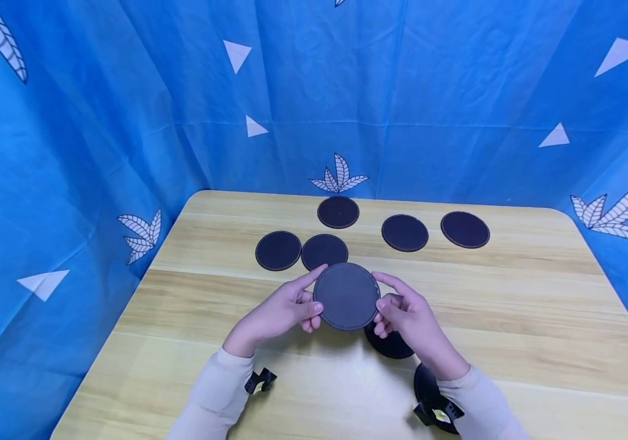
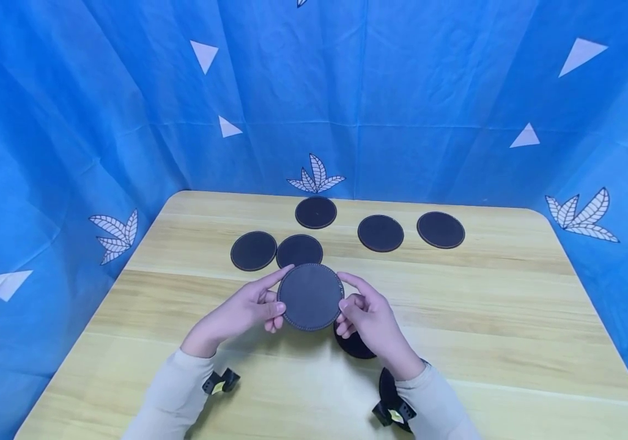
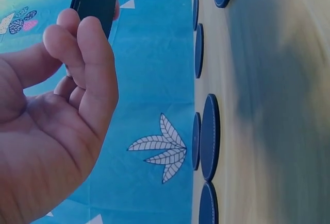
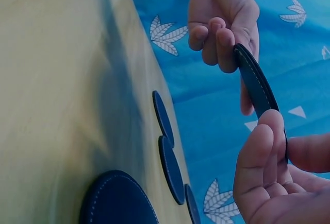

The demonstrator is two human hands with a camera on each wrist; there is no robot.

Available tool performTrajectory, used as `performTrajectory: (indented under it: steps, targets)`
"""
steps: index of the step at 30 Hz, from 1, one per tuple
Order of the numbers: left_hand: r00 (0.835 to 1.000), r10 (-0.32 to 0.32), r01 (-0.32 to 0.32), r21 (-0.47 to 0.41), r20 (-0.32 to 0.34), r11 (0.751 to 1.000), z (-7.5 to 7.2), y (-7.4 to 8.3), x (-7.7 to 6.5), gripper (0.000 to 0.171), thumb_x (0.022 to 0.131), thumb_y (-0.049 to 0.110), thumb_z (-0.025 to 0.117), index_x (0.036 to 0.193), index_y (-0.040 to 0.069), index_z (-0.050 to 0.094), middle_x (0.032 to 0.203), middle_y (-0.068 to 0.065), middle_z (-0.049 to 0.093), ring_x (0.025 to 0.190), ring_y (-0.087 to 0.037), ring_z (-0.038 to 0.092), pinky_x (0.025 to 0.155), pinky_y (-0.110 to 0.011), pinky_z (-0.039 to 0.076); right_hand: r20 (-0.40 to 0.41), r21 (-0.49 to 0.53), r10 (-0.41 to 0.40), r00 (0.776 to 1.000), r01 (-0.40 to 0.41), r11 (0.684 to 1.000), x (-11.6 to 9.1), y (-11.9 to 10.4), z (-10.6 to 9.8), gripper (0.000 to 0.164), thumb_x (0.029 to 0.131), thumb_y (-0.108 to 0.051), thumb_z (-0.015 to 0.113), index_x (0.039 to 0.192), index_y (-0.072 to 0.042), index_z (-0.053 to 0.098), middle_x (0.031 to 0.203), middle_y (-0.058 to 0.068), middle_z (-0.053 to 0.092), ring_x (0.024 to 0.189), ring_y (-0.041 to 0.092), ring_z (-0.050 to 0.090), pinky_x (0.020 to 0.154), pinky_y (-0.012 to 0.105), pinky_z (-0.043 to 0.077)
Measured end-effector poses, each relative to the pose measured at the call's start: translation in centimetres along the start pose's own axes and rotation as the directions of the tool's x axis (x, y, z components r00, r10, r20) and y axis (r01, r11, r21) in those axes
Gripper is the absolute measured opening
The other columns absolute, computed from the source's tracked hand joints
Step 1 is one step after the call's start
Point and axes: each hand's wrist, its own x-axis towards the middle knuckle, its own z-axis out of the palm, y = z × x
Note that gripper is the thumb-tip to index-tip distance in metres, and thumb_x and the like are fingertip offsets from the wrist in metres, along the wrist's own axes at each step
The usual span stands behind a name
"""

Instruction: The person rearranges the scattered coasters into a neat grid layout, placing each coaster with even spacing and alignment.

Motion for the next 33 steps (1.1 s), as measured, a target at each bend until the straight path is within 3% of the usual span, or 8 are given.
performTrajectory:
  steps: [7, 14, 21, 33]
  targets:
    - [0.999, 0.012, -0.012, -0.011, -0.031, 1.0, 0.1, 0.2, 1.3, 0.073, 0.101, -0.004, 0.054, 0.163, 0.014, 0.019, 0.074, -0.012, 0.064, 0.064, -0.019, 0.06, 0.068, -0.035, 0.059, 0.005, -0.004, 0.015, 1.0, -0.015, 1.0, 0.7, -0.3, -0.5, 0.051, 0.105, 0.002, 0.045, 0.155, -0.005, 0.035, 0.076, 0.014, 0.062, 0.06, 0.021, 0.065, 0.059, 0.032, 0.057]
    - [0.999, 0.018, -0.019, -0.032, -0.04, 0.999, 0.0, 0.1, 2.3, 0.072, 0.101, -0.005, 0.053, 0.163, 0.011, 0.018, 0.079, -0.029, 0.061, 0.063, -0.018, 0.059, 0.067, -0.033, 0.059, -0.004, -0.028, 0.022, 1.0, -0.022, 0.999, 1.4, -0.5, -1.0, 0.051, 0.105, 0.002, 0.043, 0.155, -0.007, 0.034, 0.074, 0.016, 0.063, 0.058, 0.021, 0.064, 0.058, 0.032, 0.057]
    - [0.997, 0.023, -0.026, -0.044, -0.069, 0.999, 0.1, 0.0, 3.3, 0.074, 0.101, -0.006, 0.053, 0.163, 0.014, 0.018, 0.073, -0.011, 0.063, 0.061, -0.016, 0.058, 0.064, -0.031, 0.058, -0.033, -0.027, 0.039, 0.999, -0.04, 0.999, 2.0, -0.9, -1.3, 0.052, 0.106, 0.001, 0.044, 0.156, -0.008, 0.035, 0.075, 0.021, 0.063, 0.058, 0.02, 0.065, 0.058, 0.032, 0.057]
    - [0.997, 0.041, -0.045, -0.063, -0.069, 0.997, 0.1, 0.2, 4.8, 0.073, 0.101, -0.007, 0.053, 0.163, 0.013, 0.019, 0.072, -0.01, 0.063, 0.06, -0.016, 0.059, 0.064, -0.033, 0.059, -0.052, 0.034, 0.065, 0.996, -0.064, 0.997, 2.5, -1.0, -2.2, 0.051, 0.108, -0.005, 0.042, 0.158, -0.013, 0.033, 0.071, 0.009, 0.059, 0.057, 0.018, 0.06, 0.058, 0.029, 0.053]
